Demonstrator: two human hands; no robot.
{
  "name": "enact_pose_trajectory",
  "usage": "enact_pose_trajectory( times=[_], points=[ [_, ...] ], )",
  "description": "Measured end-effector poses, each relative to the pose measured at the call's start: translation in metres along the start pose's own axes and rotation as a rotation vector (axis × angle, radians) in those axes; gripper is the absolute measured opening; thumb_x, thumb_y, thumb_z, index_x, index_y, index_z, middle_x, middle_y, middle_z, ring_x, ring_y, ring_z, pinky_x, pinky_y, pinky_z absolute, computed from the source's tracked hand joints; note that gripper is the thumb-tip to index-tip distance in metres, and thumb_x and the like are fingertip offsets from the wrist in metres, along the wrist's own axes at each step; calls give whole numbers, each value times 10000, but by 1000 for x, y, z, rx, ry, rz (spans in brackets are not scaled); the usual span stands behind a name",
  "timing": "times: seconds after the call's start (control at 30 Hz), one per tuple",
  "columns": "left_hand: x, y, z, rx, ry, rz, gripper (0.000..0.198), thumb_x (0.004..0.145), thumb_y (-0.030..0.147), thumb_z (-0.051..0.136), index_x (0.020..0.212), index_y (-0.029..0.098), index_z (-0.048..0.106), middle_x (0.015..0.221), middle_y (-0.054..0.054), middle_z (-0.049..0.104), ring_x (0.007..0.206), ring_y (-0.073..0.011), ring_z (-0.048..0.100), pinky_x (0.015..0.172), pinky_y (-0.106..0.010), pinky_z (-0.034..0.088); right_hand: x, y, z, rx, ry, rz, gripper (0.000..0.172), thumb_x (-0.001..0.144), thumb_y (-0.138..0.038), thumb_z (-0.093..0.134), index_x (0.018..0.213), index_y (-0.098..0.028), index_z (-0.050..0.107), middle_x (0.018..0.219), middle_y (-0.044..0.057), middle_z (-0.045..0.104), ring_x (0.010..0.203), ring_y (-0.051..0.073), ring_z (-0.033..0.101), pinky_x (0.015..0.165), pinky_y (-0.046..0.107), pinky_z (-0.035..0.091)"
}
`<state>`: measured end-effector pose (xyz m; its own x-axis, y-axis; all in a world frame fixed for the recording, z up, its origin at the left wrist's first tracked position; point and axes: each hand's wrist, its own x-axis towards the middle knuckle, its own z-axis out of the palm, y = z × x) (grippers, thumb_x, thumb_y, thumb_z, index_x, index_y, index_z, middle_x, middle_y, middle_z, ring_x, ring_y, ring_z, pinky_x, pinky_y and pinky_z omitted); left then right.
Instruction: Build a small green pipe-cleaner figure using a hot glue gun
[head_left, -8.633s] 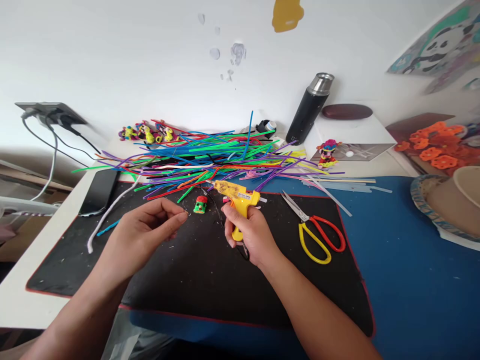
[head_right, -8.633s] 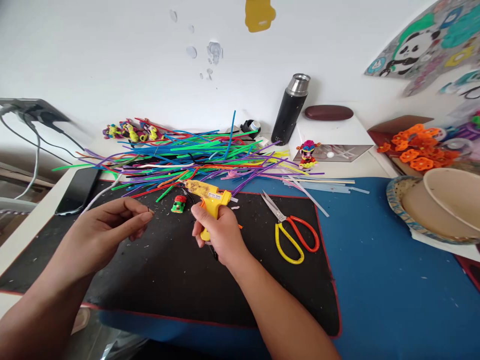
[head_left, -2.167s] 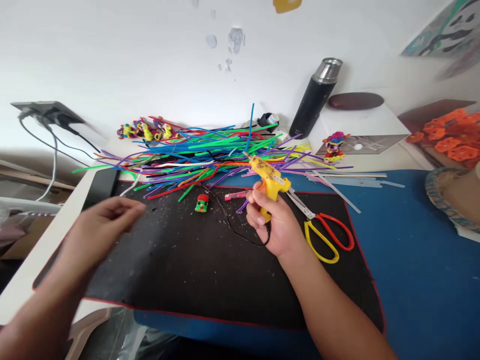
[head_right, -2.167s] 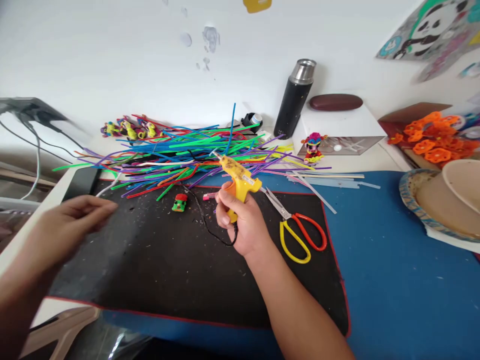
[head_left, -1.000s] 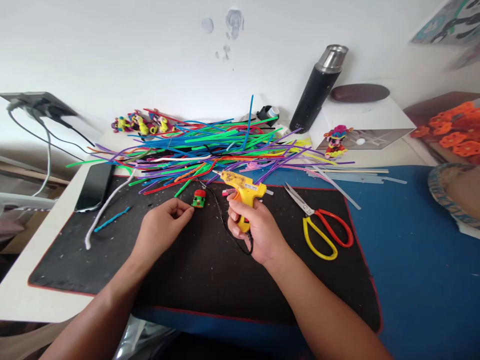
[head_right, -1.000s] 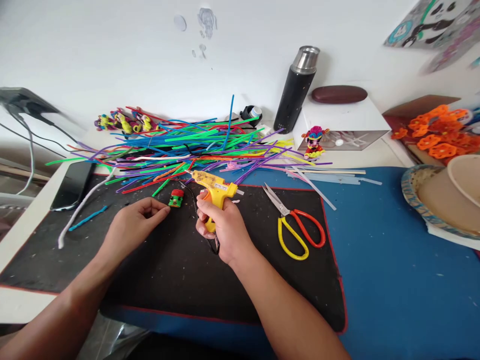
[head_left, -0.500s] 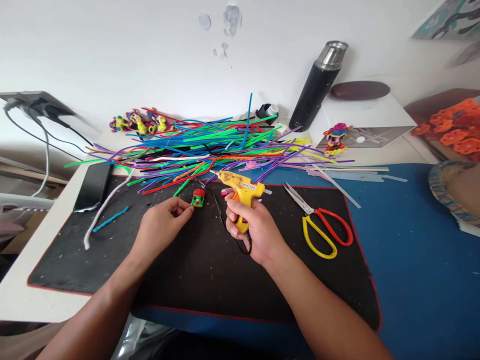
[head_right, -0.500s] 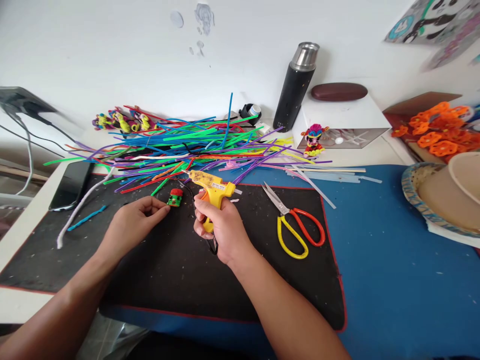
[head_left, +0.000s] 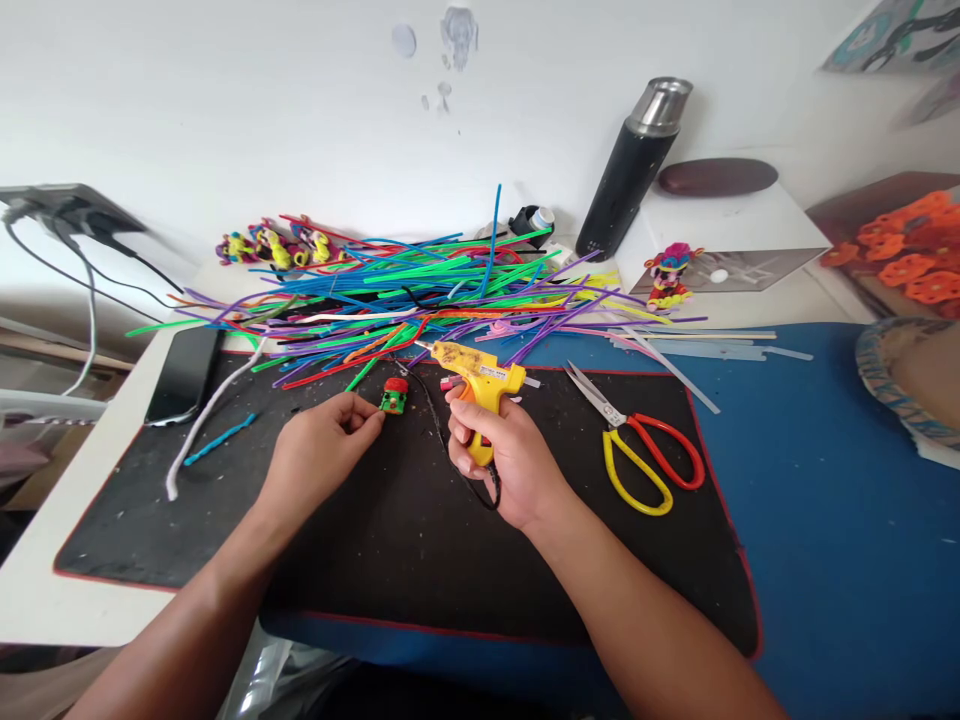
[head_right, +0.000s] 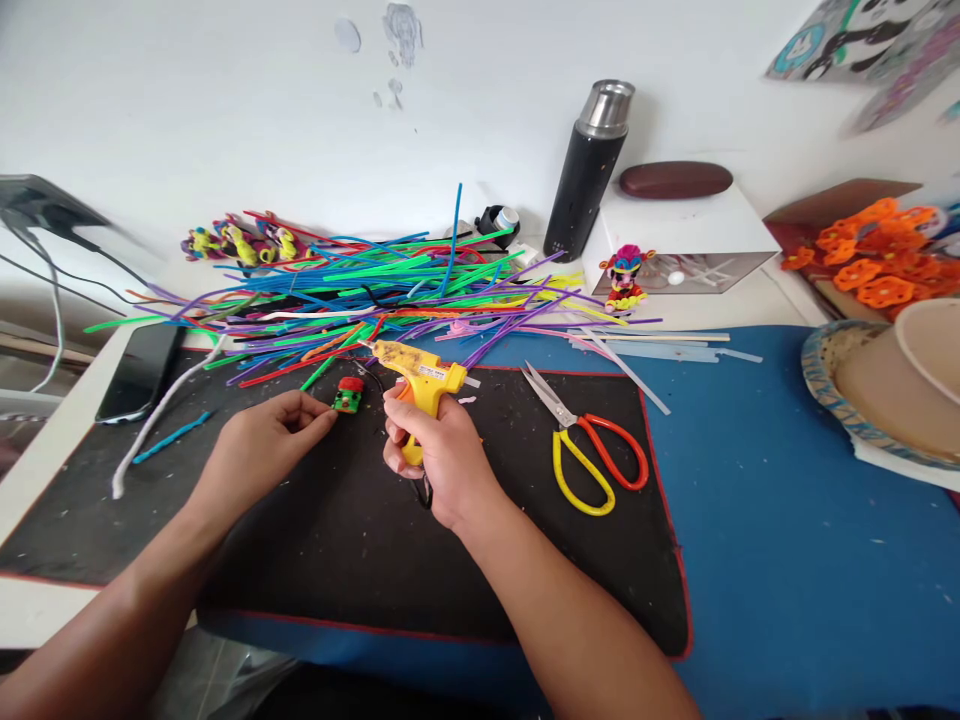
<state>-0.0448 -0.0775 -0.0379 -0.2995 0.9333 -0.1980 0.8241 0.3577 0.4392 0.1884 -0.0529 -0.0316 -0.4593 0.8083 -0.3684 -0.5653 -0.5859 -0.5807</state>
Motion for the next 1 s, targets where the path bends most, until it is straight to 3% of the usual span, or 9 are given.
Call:
enact_pose_trajectory(
  times=[1.0],
  points=[
    [-1,12,-7,232,35,54,312,865,542,549,830,278,712,728,-16,760,652,-243,679,610,-325,356,0,3,-1,17,-4,13,366,796,-367,881,1022,-189,655,691,-71,552,448,68,484,425,205,212]
  ],
)
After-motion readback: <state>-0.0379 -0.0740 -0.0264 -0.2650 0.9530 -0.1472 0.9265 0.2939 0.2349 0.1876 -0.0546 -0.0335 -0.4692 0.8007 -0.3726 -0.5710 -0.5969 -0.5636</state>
